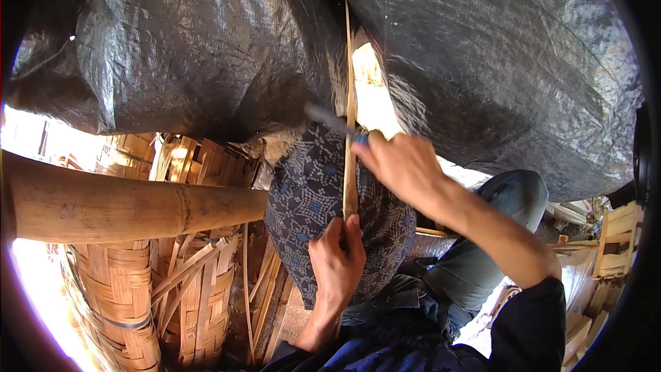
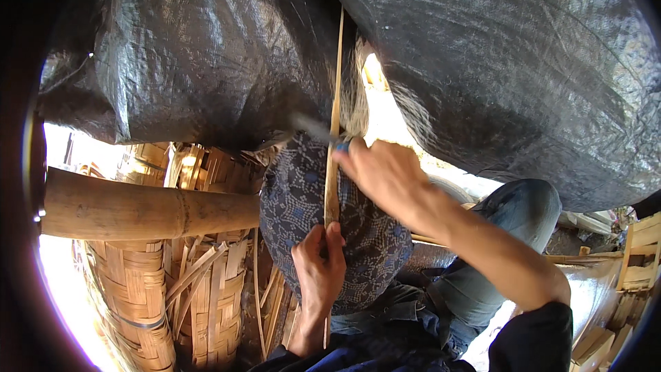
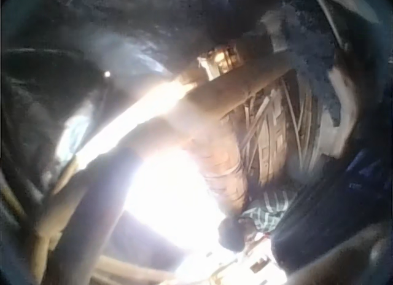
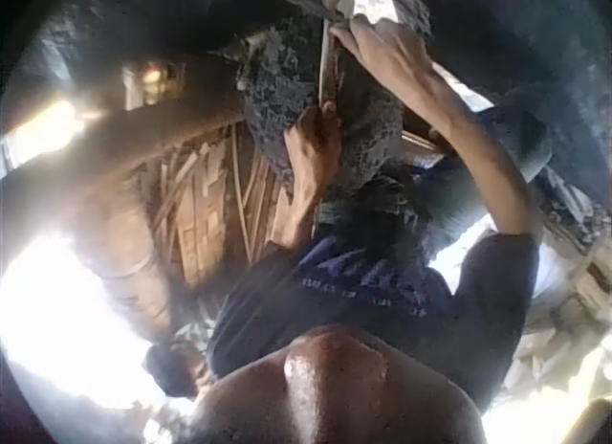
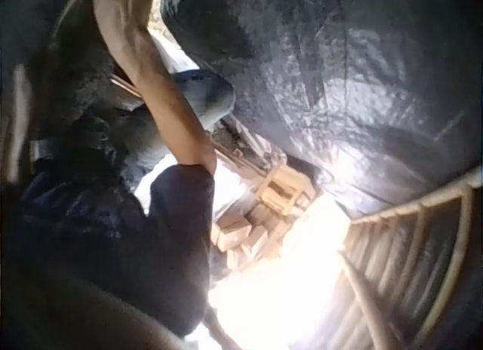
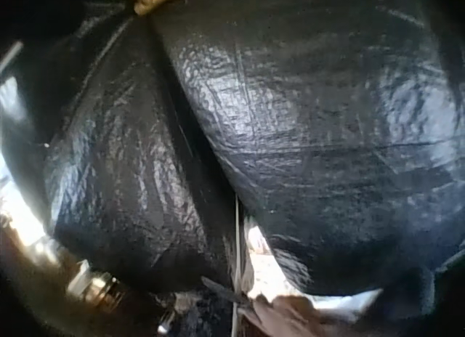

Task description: The person scrapes and shaves a bamboo strip with a knife while holding and turning the strip over a cushion on their lap.

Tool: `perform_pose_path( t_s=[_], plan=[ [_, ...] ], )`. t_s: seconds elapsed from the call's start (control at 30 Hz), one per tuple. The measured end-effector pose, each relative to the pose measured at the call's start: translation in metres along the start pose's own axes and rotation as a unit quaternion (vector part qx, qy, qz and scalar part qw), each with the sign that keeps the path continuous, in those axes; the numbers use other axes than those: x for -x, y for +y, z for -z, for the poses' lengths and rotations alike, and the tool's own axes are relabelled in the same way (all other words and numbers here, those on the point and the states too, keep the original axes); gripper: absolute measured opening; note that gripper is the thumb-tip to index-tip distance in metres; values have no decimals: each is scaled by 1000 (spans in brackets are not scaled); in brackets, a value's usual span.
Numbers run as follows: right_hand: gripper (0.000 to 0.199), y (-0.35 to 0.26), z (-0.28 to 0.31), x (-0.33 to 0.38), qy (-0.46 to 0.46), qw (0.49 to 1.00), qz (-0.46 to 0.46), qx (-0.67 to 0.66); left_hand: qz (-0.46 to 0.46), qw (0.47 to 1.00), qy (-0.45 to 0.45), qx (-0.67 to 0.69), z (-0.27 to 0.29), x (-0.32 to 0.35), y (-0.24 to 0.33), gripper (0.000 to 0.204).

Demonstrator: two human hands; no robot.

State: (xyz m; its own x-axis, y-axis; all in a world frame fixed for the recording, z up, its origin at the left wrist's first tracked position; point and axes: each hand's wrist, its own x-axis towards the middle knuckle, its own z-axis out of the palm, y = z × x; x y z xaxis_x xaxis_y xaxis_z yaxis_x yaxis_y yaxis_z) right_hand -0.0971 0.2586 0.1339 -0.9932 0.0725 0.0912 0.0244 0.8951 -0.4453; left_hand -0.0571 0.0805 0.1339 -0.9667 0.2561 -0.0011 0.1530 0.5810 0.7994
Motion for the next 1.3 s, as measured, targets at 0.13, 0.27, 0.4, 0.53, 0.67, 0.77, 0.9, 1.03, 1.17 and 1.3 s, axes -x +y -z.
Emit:
perform_pose_path(
  t_s=[0.13,0.27,0.4,0.53,0.67,0.77,0.9,1.03,1.17,1.3],
  plan=[
    [43,23,24,-39,80,996,11,32,16,999,-13,26,1,0,-2,33],
    [42,12,31,-18,106,993,34,-28,21,998,-18,58,9,-2,-8,33],
    [40,-8,13,51,-9,997,50,-60,13,999,-4,41,9,2,-11,32],
    [40,-28,16,81,-54,997,49,-41,-66,997,28,-40,7,2,-17,30],
    [43,-32,7,90,-52,997,53,-2,-80,994,37,-71,7,5,-11,25],
    [43,-44,4,94,-47,998,31,37,-88,992,50,-70,3,7,-15,24],
    [43,-40,-4,86,-28,996,30,75,-77,995,48,-45,-1,10,-13,26],
    [43,-6,-5,43,43,998,-8,43,-91,994,41,-52,-1,13,-14,33],
    [40,24,11,7,127,991,14,29,-54,998,18,17,6,14,-18,33],
    [40,-3,23,19,164,975,0,-151,67,969,-90,220,24,7,-36,40]
  ],
)
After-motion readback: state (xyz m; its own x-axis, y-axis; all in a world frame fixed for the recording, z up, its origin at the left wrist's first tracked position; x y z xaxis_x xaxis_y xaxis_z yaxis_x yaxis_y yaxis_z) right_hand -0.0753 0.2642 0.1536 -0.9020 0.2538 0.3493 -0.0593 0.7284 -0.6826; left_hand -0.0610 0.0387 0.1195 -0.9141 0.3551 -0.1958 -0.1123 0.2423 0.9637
